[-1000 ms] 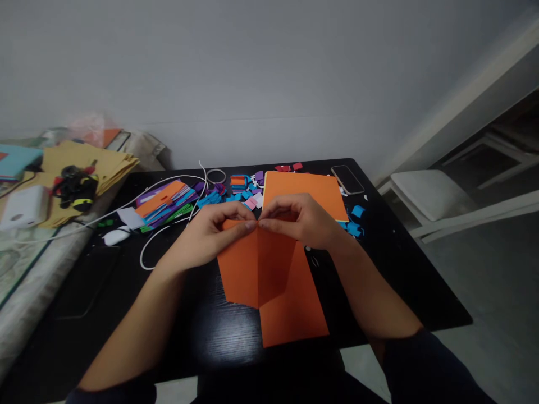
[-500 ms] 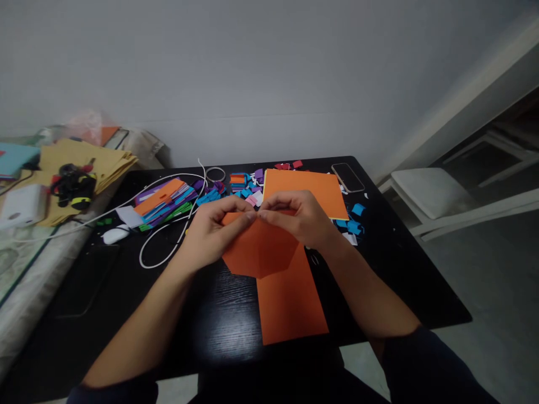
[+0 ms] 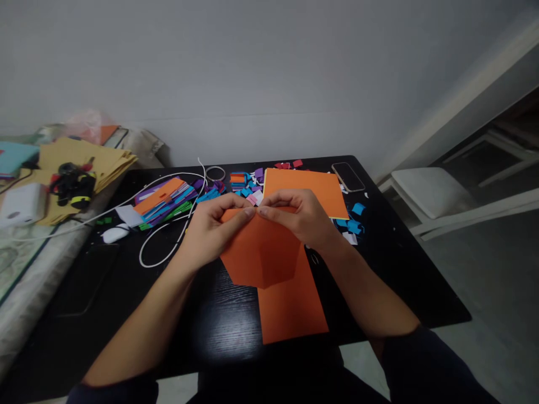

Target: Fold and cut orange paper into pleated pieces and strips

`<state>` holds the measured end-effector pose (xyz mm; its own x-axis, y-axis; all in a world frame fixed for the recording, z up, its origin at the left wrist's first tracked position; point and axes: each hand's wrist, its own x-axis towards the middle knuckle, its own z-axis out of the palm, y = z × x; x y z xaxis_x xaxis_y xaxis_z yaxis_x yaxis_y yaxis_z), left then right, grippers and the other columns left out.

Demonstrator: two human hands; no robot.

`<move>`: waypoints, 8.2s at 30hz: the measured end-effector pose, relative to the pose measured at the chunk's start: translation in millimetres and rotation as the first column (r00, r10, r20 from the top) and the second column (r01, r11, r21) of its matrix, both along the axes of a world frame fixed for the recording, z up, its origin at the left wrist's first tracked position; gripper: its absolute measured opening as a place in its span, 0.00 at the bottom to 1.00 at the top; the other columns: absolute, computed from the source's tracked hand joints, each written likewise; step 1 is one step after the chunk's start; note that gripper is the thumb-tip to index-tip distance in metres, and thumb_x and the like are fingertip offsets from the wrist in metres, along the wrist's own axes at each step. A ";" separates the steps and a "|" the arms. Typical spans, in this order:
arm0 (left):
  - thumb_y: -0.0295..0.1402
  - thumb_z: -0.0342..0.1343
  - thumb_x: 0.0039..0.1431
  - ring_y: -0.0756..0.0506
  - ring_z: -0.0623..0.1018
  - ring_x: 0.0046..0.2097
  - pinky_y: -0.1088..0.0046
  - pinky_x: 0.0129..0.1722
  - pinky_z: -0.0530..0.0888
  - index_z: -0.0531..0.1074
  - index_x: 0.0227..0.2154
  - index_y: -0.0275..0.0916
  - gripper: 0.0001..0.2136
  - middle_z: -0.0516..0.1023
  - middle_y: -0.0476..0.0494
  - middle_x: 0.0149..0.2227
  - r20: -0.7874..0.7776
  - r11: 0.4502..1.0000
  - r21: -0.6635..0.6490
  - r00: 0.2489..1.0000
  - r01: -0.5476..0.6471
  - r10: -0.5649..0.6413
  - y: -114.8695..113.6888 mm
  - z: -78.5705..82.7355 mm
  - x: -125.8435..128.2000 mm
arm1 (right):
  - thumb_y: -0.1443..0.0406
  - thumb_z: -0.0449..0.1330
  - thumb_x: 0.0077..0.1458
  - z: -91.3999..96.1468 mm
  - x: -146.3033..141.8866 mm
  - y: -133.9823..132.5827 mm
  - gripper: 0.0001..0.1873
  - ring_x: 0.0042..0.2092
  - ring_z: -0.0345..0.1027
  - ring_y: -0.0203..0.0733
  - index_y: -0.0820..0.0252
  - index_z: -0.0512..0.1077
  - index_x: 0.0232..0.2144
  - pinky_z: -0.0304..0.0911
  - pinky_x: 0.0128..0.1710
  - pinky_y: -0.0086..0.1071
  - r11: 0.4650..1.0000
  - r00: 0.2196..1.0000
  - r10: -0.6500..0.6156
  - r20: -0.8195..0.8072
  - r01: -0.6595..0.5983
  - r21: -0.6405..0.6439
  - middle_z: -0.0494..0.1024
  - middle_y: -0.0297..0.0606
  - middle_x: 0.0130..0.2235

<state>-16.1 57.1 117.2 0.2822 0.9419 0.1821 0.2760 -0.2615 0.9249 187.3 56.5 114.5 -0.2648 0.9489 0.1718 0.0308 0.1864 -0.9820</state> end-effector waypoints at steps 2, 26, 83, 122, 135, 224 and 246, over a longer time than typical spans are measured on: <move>0.40 0.62 0.63 0.52 0.68 0.27 0.76 0.26 0.63 0.79 0.33 0.37 0.10 0.75 0.50 0.28 -0.014 1.000 -0.029 1.000 -0.010 0.010 -0.5 1.2 -0.7 | 0.57 0.71 0.55 0.9 1.2 -0.3 0.12 0.38 0.75 0.40 0.61 0.82 0.33 0.69 0.40 0.33 1.000 1.000 0.005 0.005 -0.005 -0.007 0.83 0.36 0.34; 0.31 0.47 0.72 0.34 0.78 0.56 0.52 0.55 0.75 0.75 0.56 0.35 0.16 0.79 0.31 0.56 -0.645 0.942 0.303 0.758 0.146 0.090 -81.1 -135.5 -25.7 | 0.67 0.49 0.71 -152.9 -7.3 -84.0 0.25 0.71 0.59 0.58 0.73 0.69 0.64 0.57 0.71 0.56 0.906 0.616 -0.058 0.785 -0.298 0.301 0.69 0.58 0.67; 0.36 0.41 0.75 0.32 0.60 0.73 0.44 0.71 0.61 0.57 0.71 0.27 0.27 0.58 0.30 0.73 -0.810 0.951 0.299 0.547 0.075 0.211 -143.1 -148.8 -14.2 | 0.68 0.44 0.73 -156.9 -13.2 -112.6 0.28 0.75 0.48 0.57 0.73 0.59 0.70 0.54 0.73 0.58 0.894 0.527 -0.101 0.844 -0.324 0.309 0.58 0.56 0.72; 0.46 0.44 0.74 0.32 0.59 0.74 0.45 0.71 0.57 0.43 0.75 0.32 0.35 0.56 0.31 0.74 -0.809 0.953 0.298 0.543 0.046 0.227 -157.5 -149.1 -27.1 | 0.66 0.48 0.73 -160.3 -13.8 -155.6 0.45 0.77 0.38 0.59 0.64 0.15 0.72 0.53 0.72 0.61 0.918 0.481 -0.106 0.870 -0.288 0.272 0.44 0.57 0.75; 0.45 0.45 0.74 0.32 0.57 0.75 0.43 0.72 0.55 0.41 0.76 0.33 0.36 0.53 0.31 0.75 -0.816 0.958 0.281 0.541 0.057 0.207 -163.4 -146.3 -49.5 | 0.68 0.47 0.73 -158.9 -12.2 -153.5 0.45 0.77 0.37 0.59 0.64 0.16 0.73 0.53 0.72 0.62 0.922 0.498 -0.068 0.865 -0.301 0.246 0.46 0.59 0.75; 0.34 0.64 0.65 0.49 0.79 0.33 0.72 0.33 0.79 0.71 0.42 0.36 0.10 0.76 0.48 0.34 0.425 0.697 -0.551 0.873 0.459 -0.239 -40.2 -123.4 5.7 | 0.59 0.67 0.60 -132.5 10.2 -61.8 0.09 0.34 0.70 0.37 0.55 0.71 0.37 0.68 0.33 0.32 0.969 0.995 0.025 -0.094 -0.047 -0.243 0.73 0.32 0.34; 0.39 0.63 0.64 0.51 0.73 0.31 0.77 0.28 0.69 0.76 0.44 0.38 0.11 0.75 0.50 0.31 0.006 0.850 -0.392 0.925 0.351 -0.380 -53.8 -120.3 5.8 | 0.62 0.65 0.62 -126.5 10.5 -67.0 0.18 0.56 0.69 0.48 0.60 0.69 0.22 0.68 0.55 0.43 0.982 0.991 0.130 0.037 -0.124 -0.140 0.71 0.45 0.52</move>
<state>-10.2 3.2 -3.1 0.6183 0.7601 -0.2001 0.2964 0.0103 0.9550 197.7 -10.5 -12.0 -0.3892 0.9208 0.0275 0.0611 0.0556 -0.9966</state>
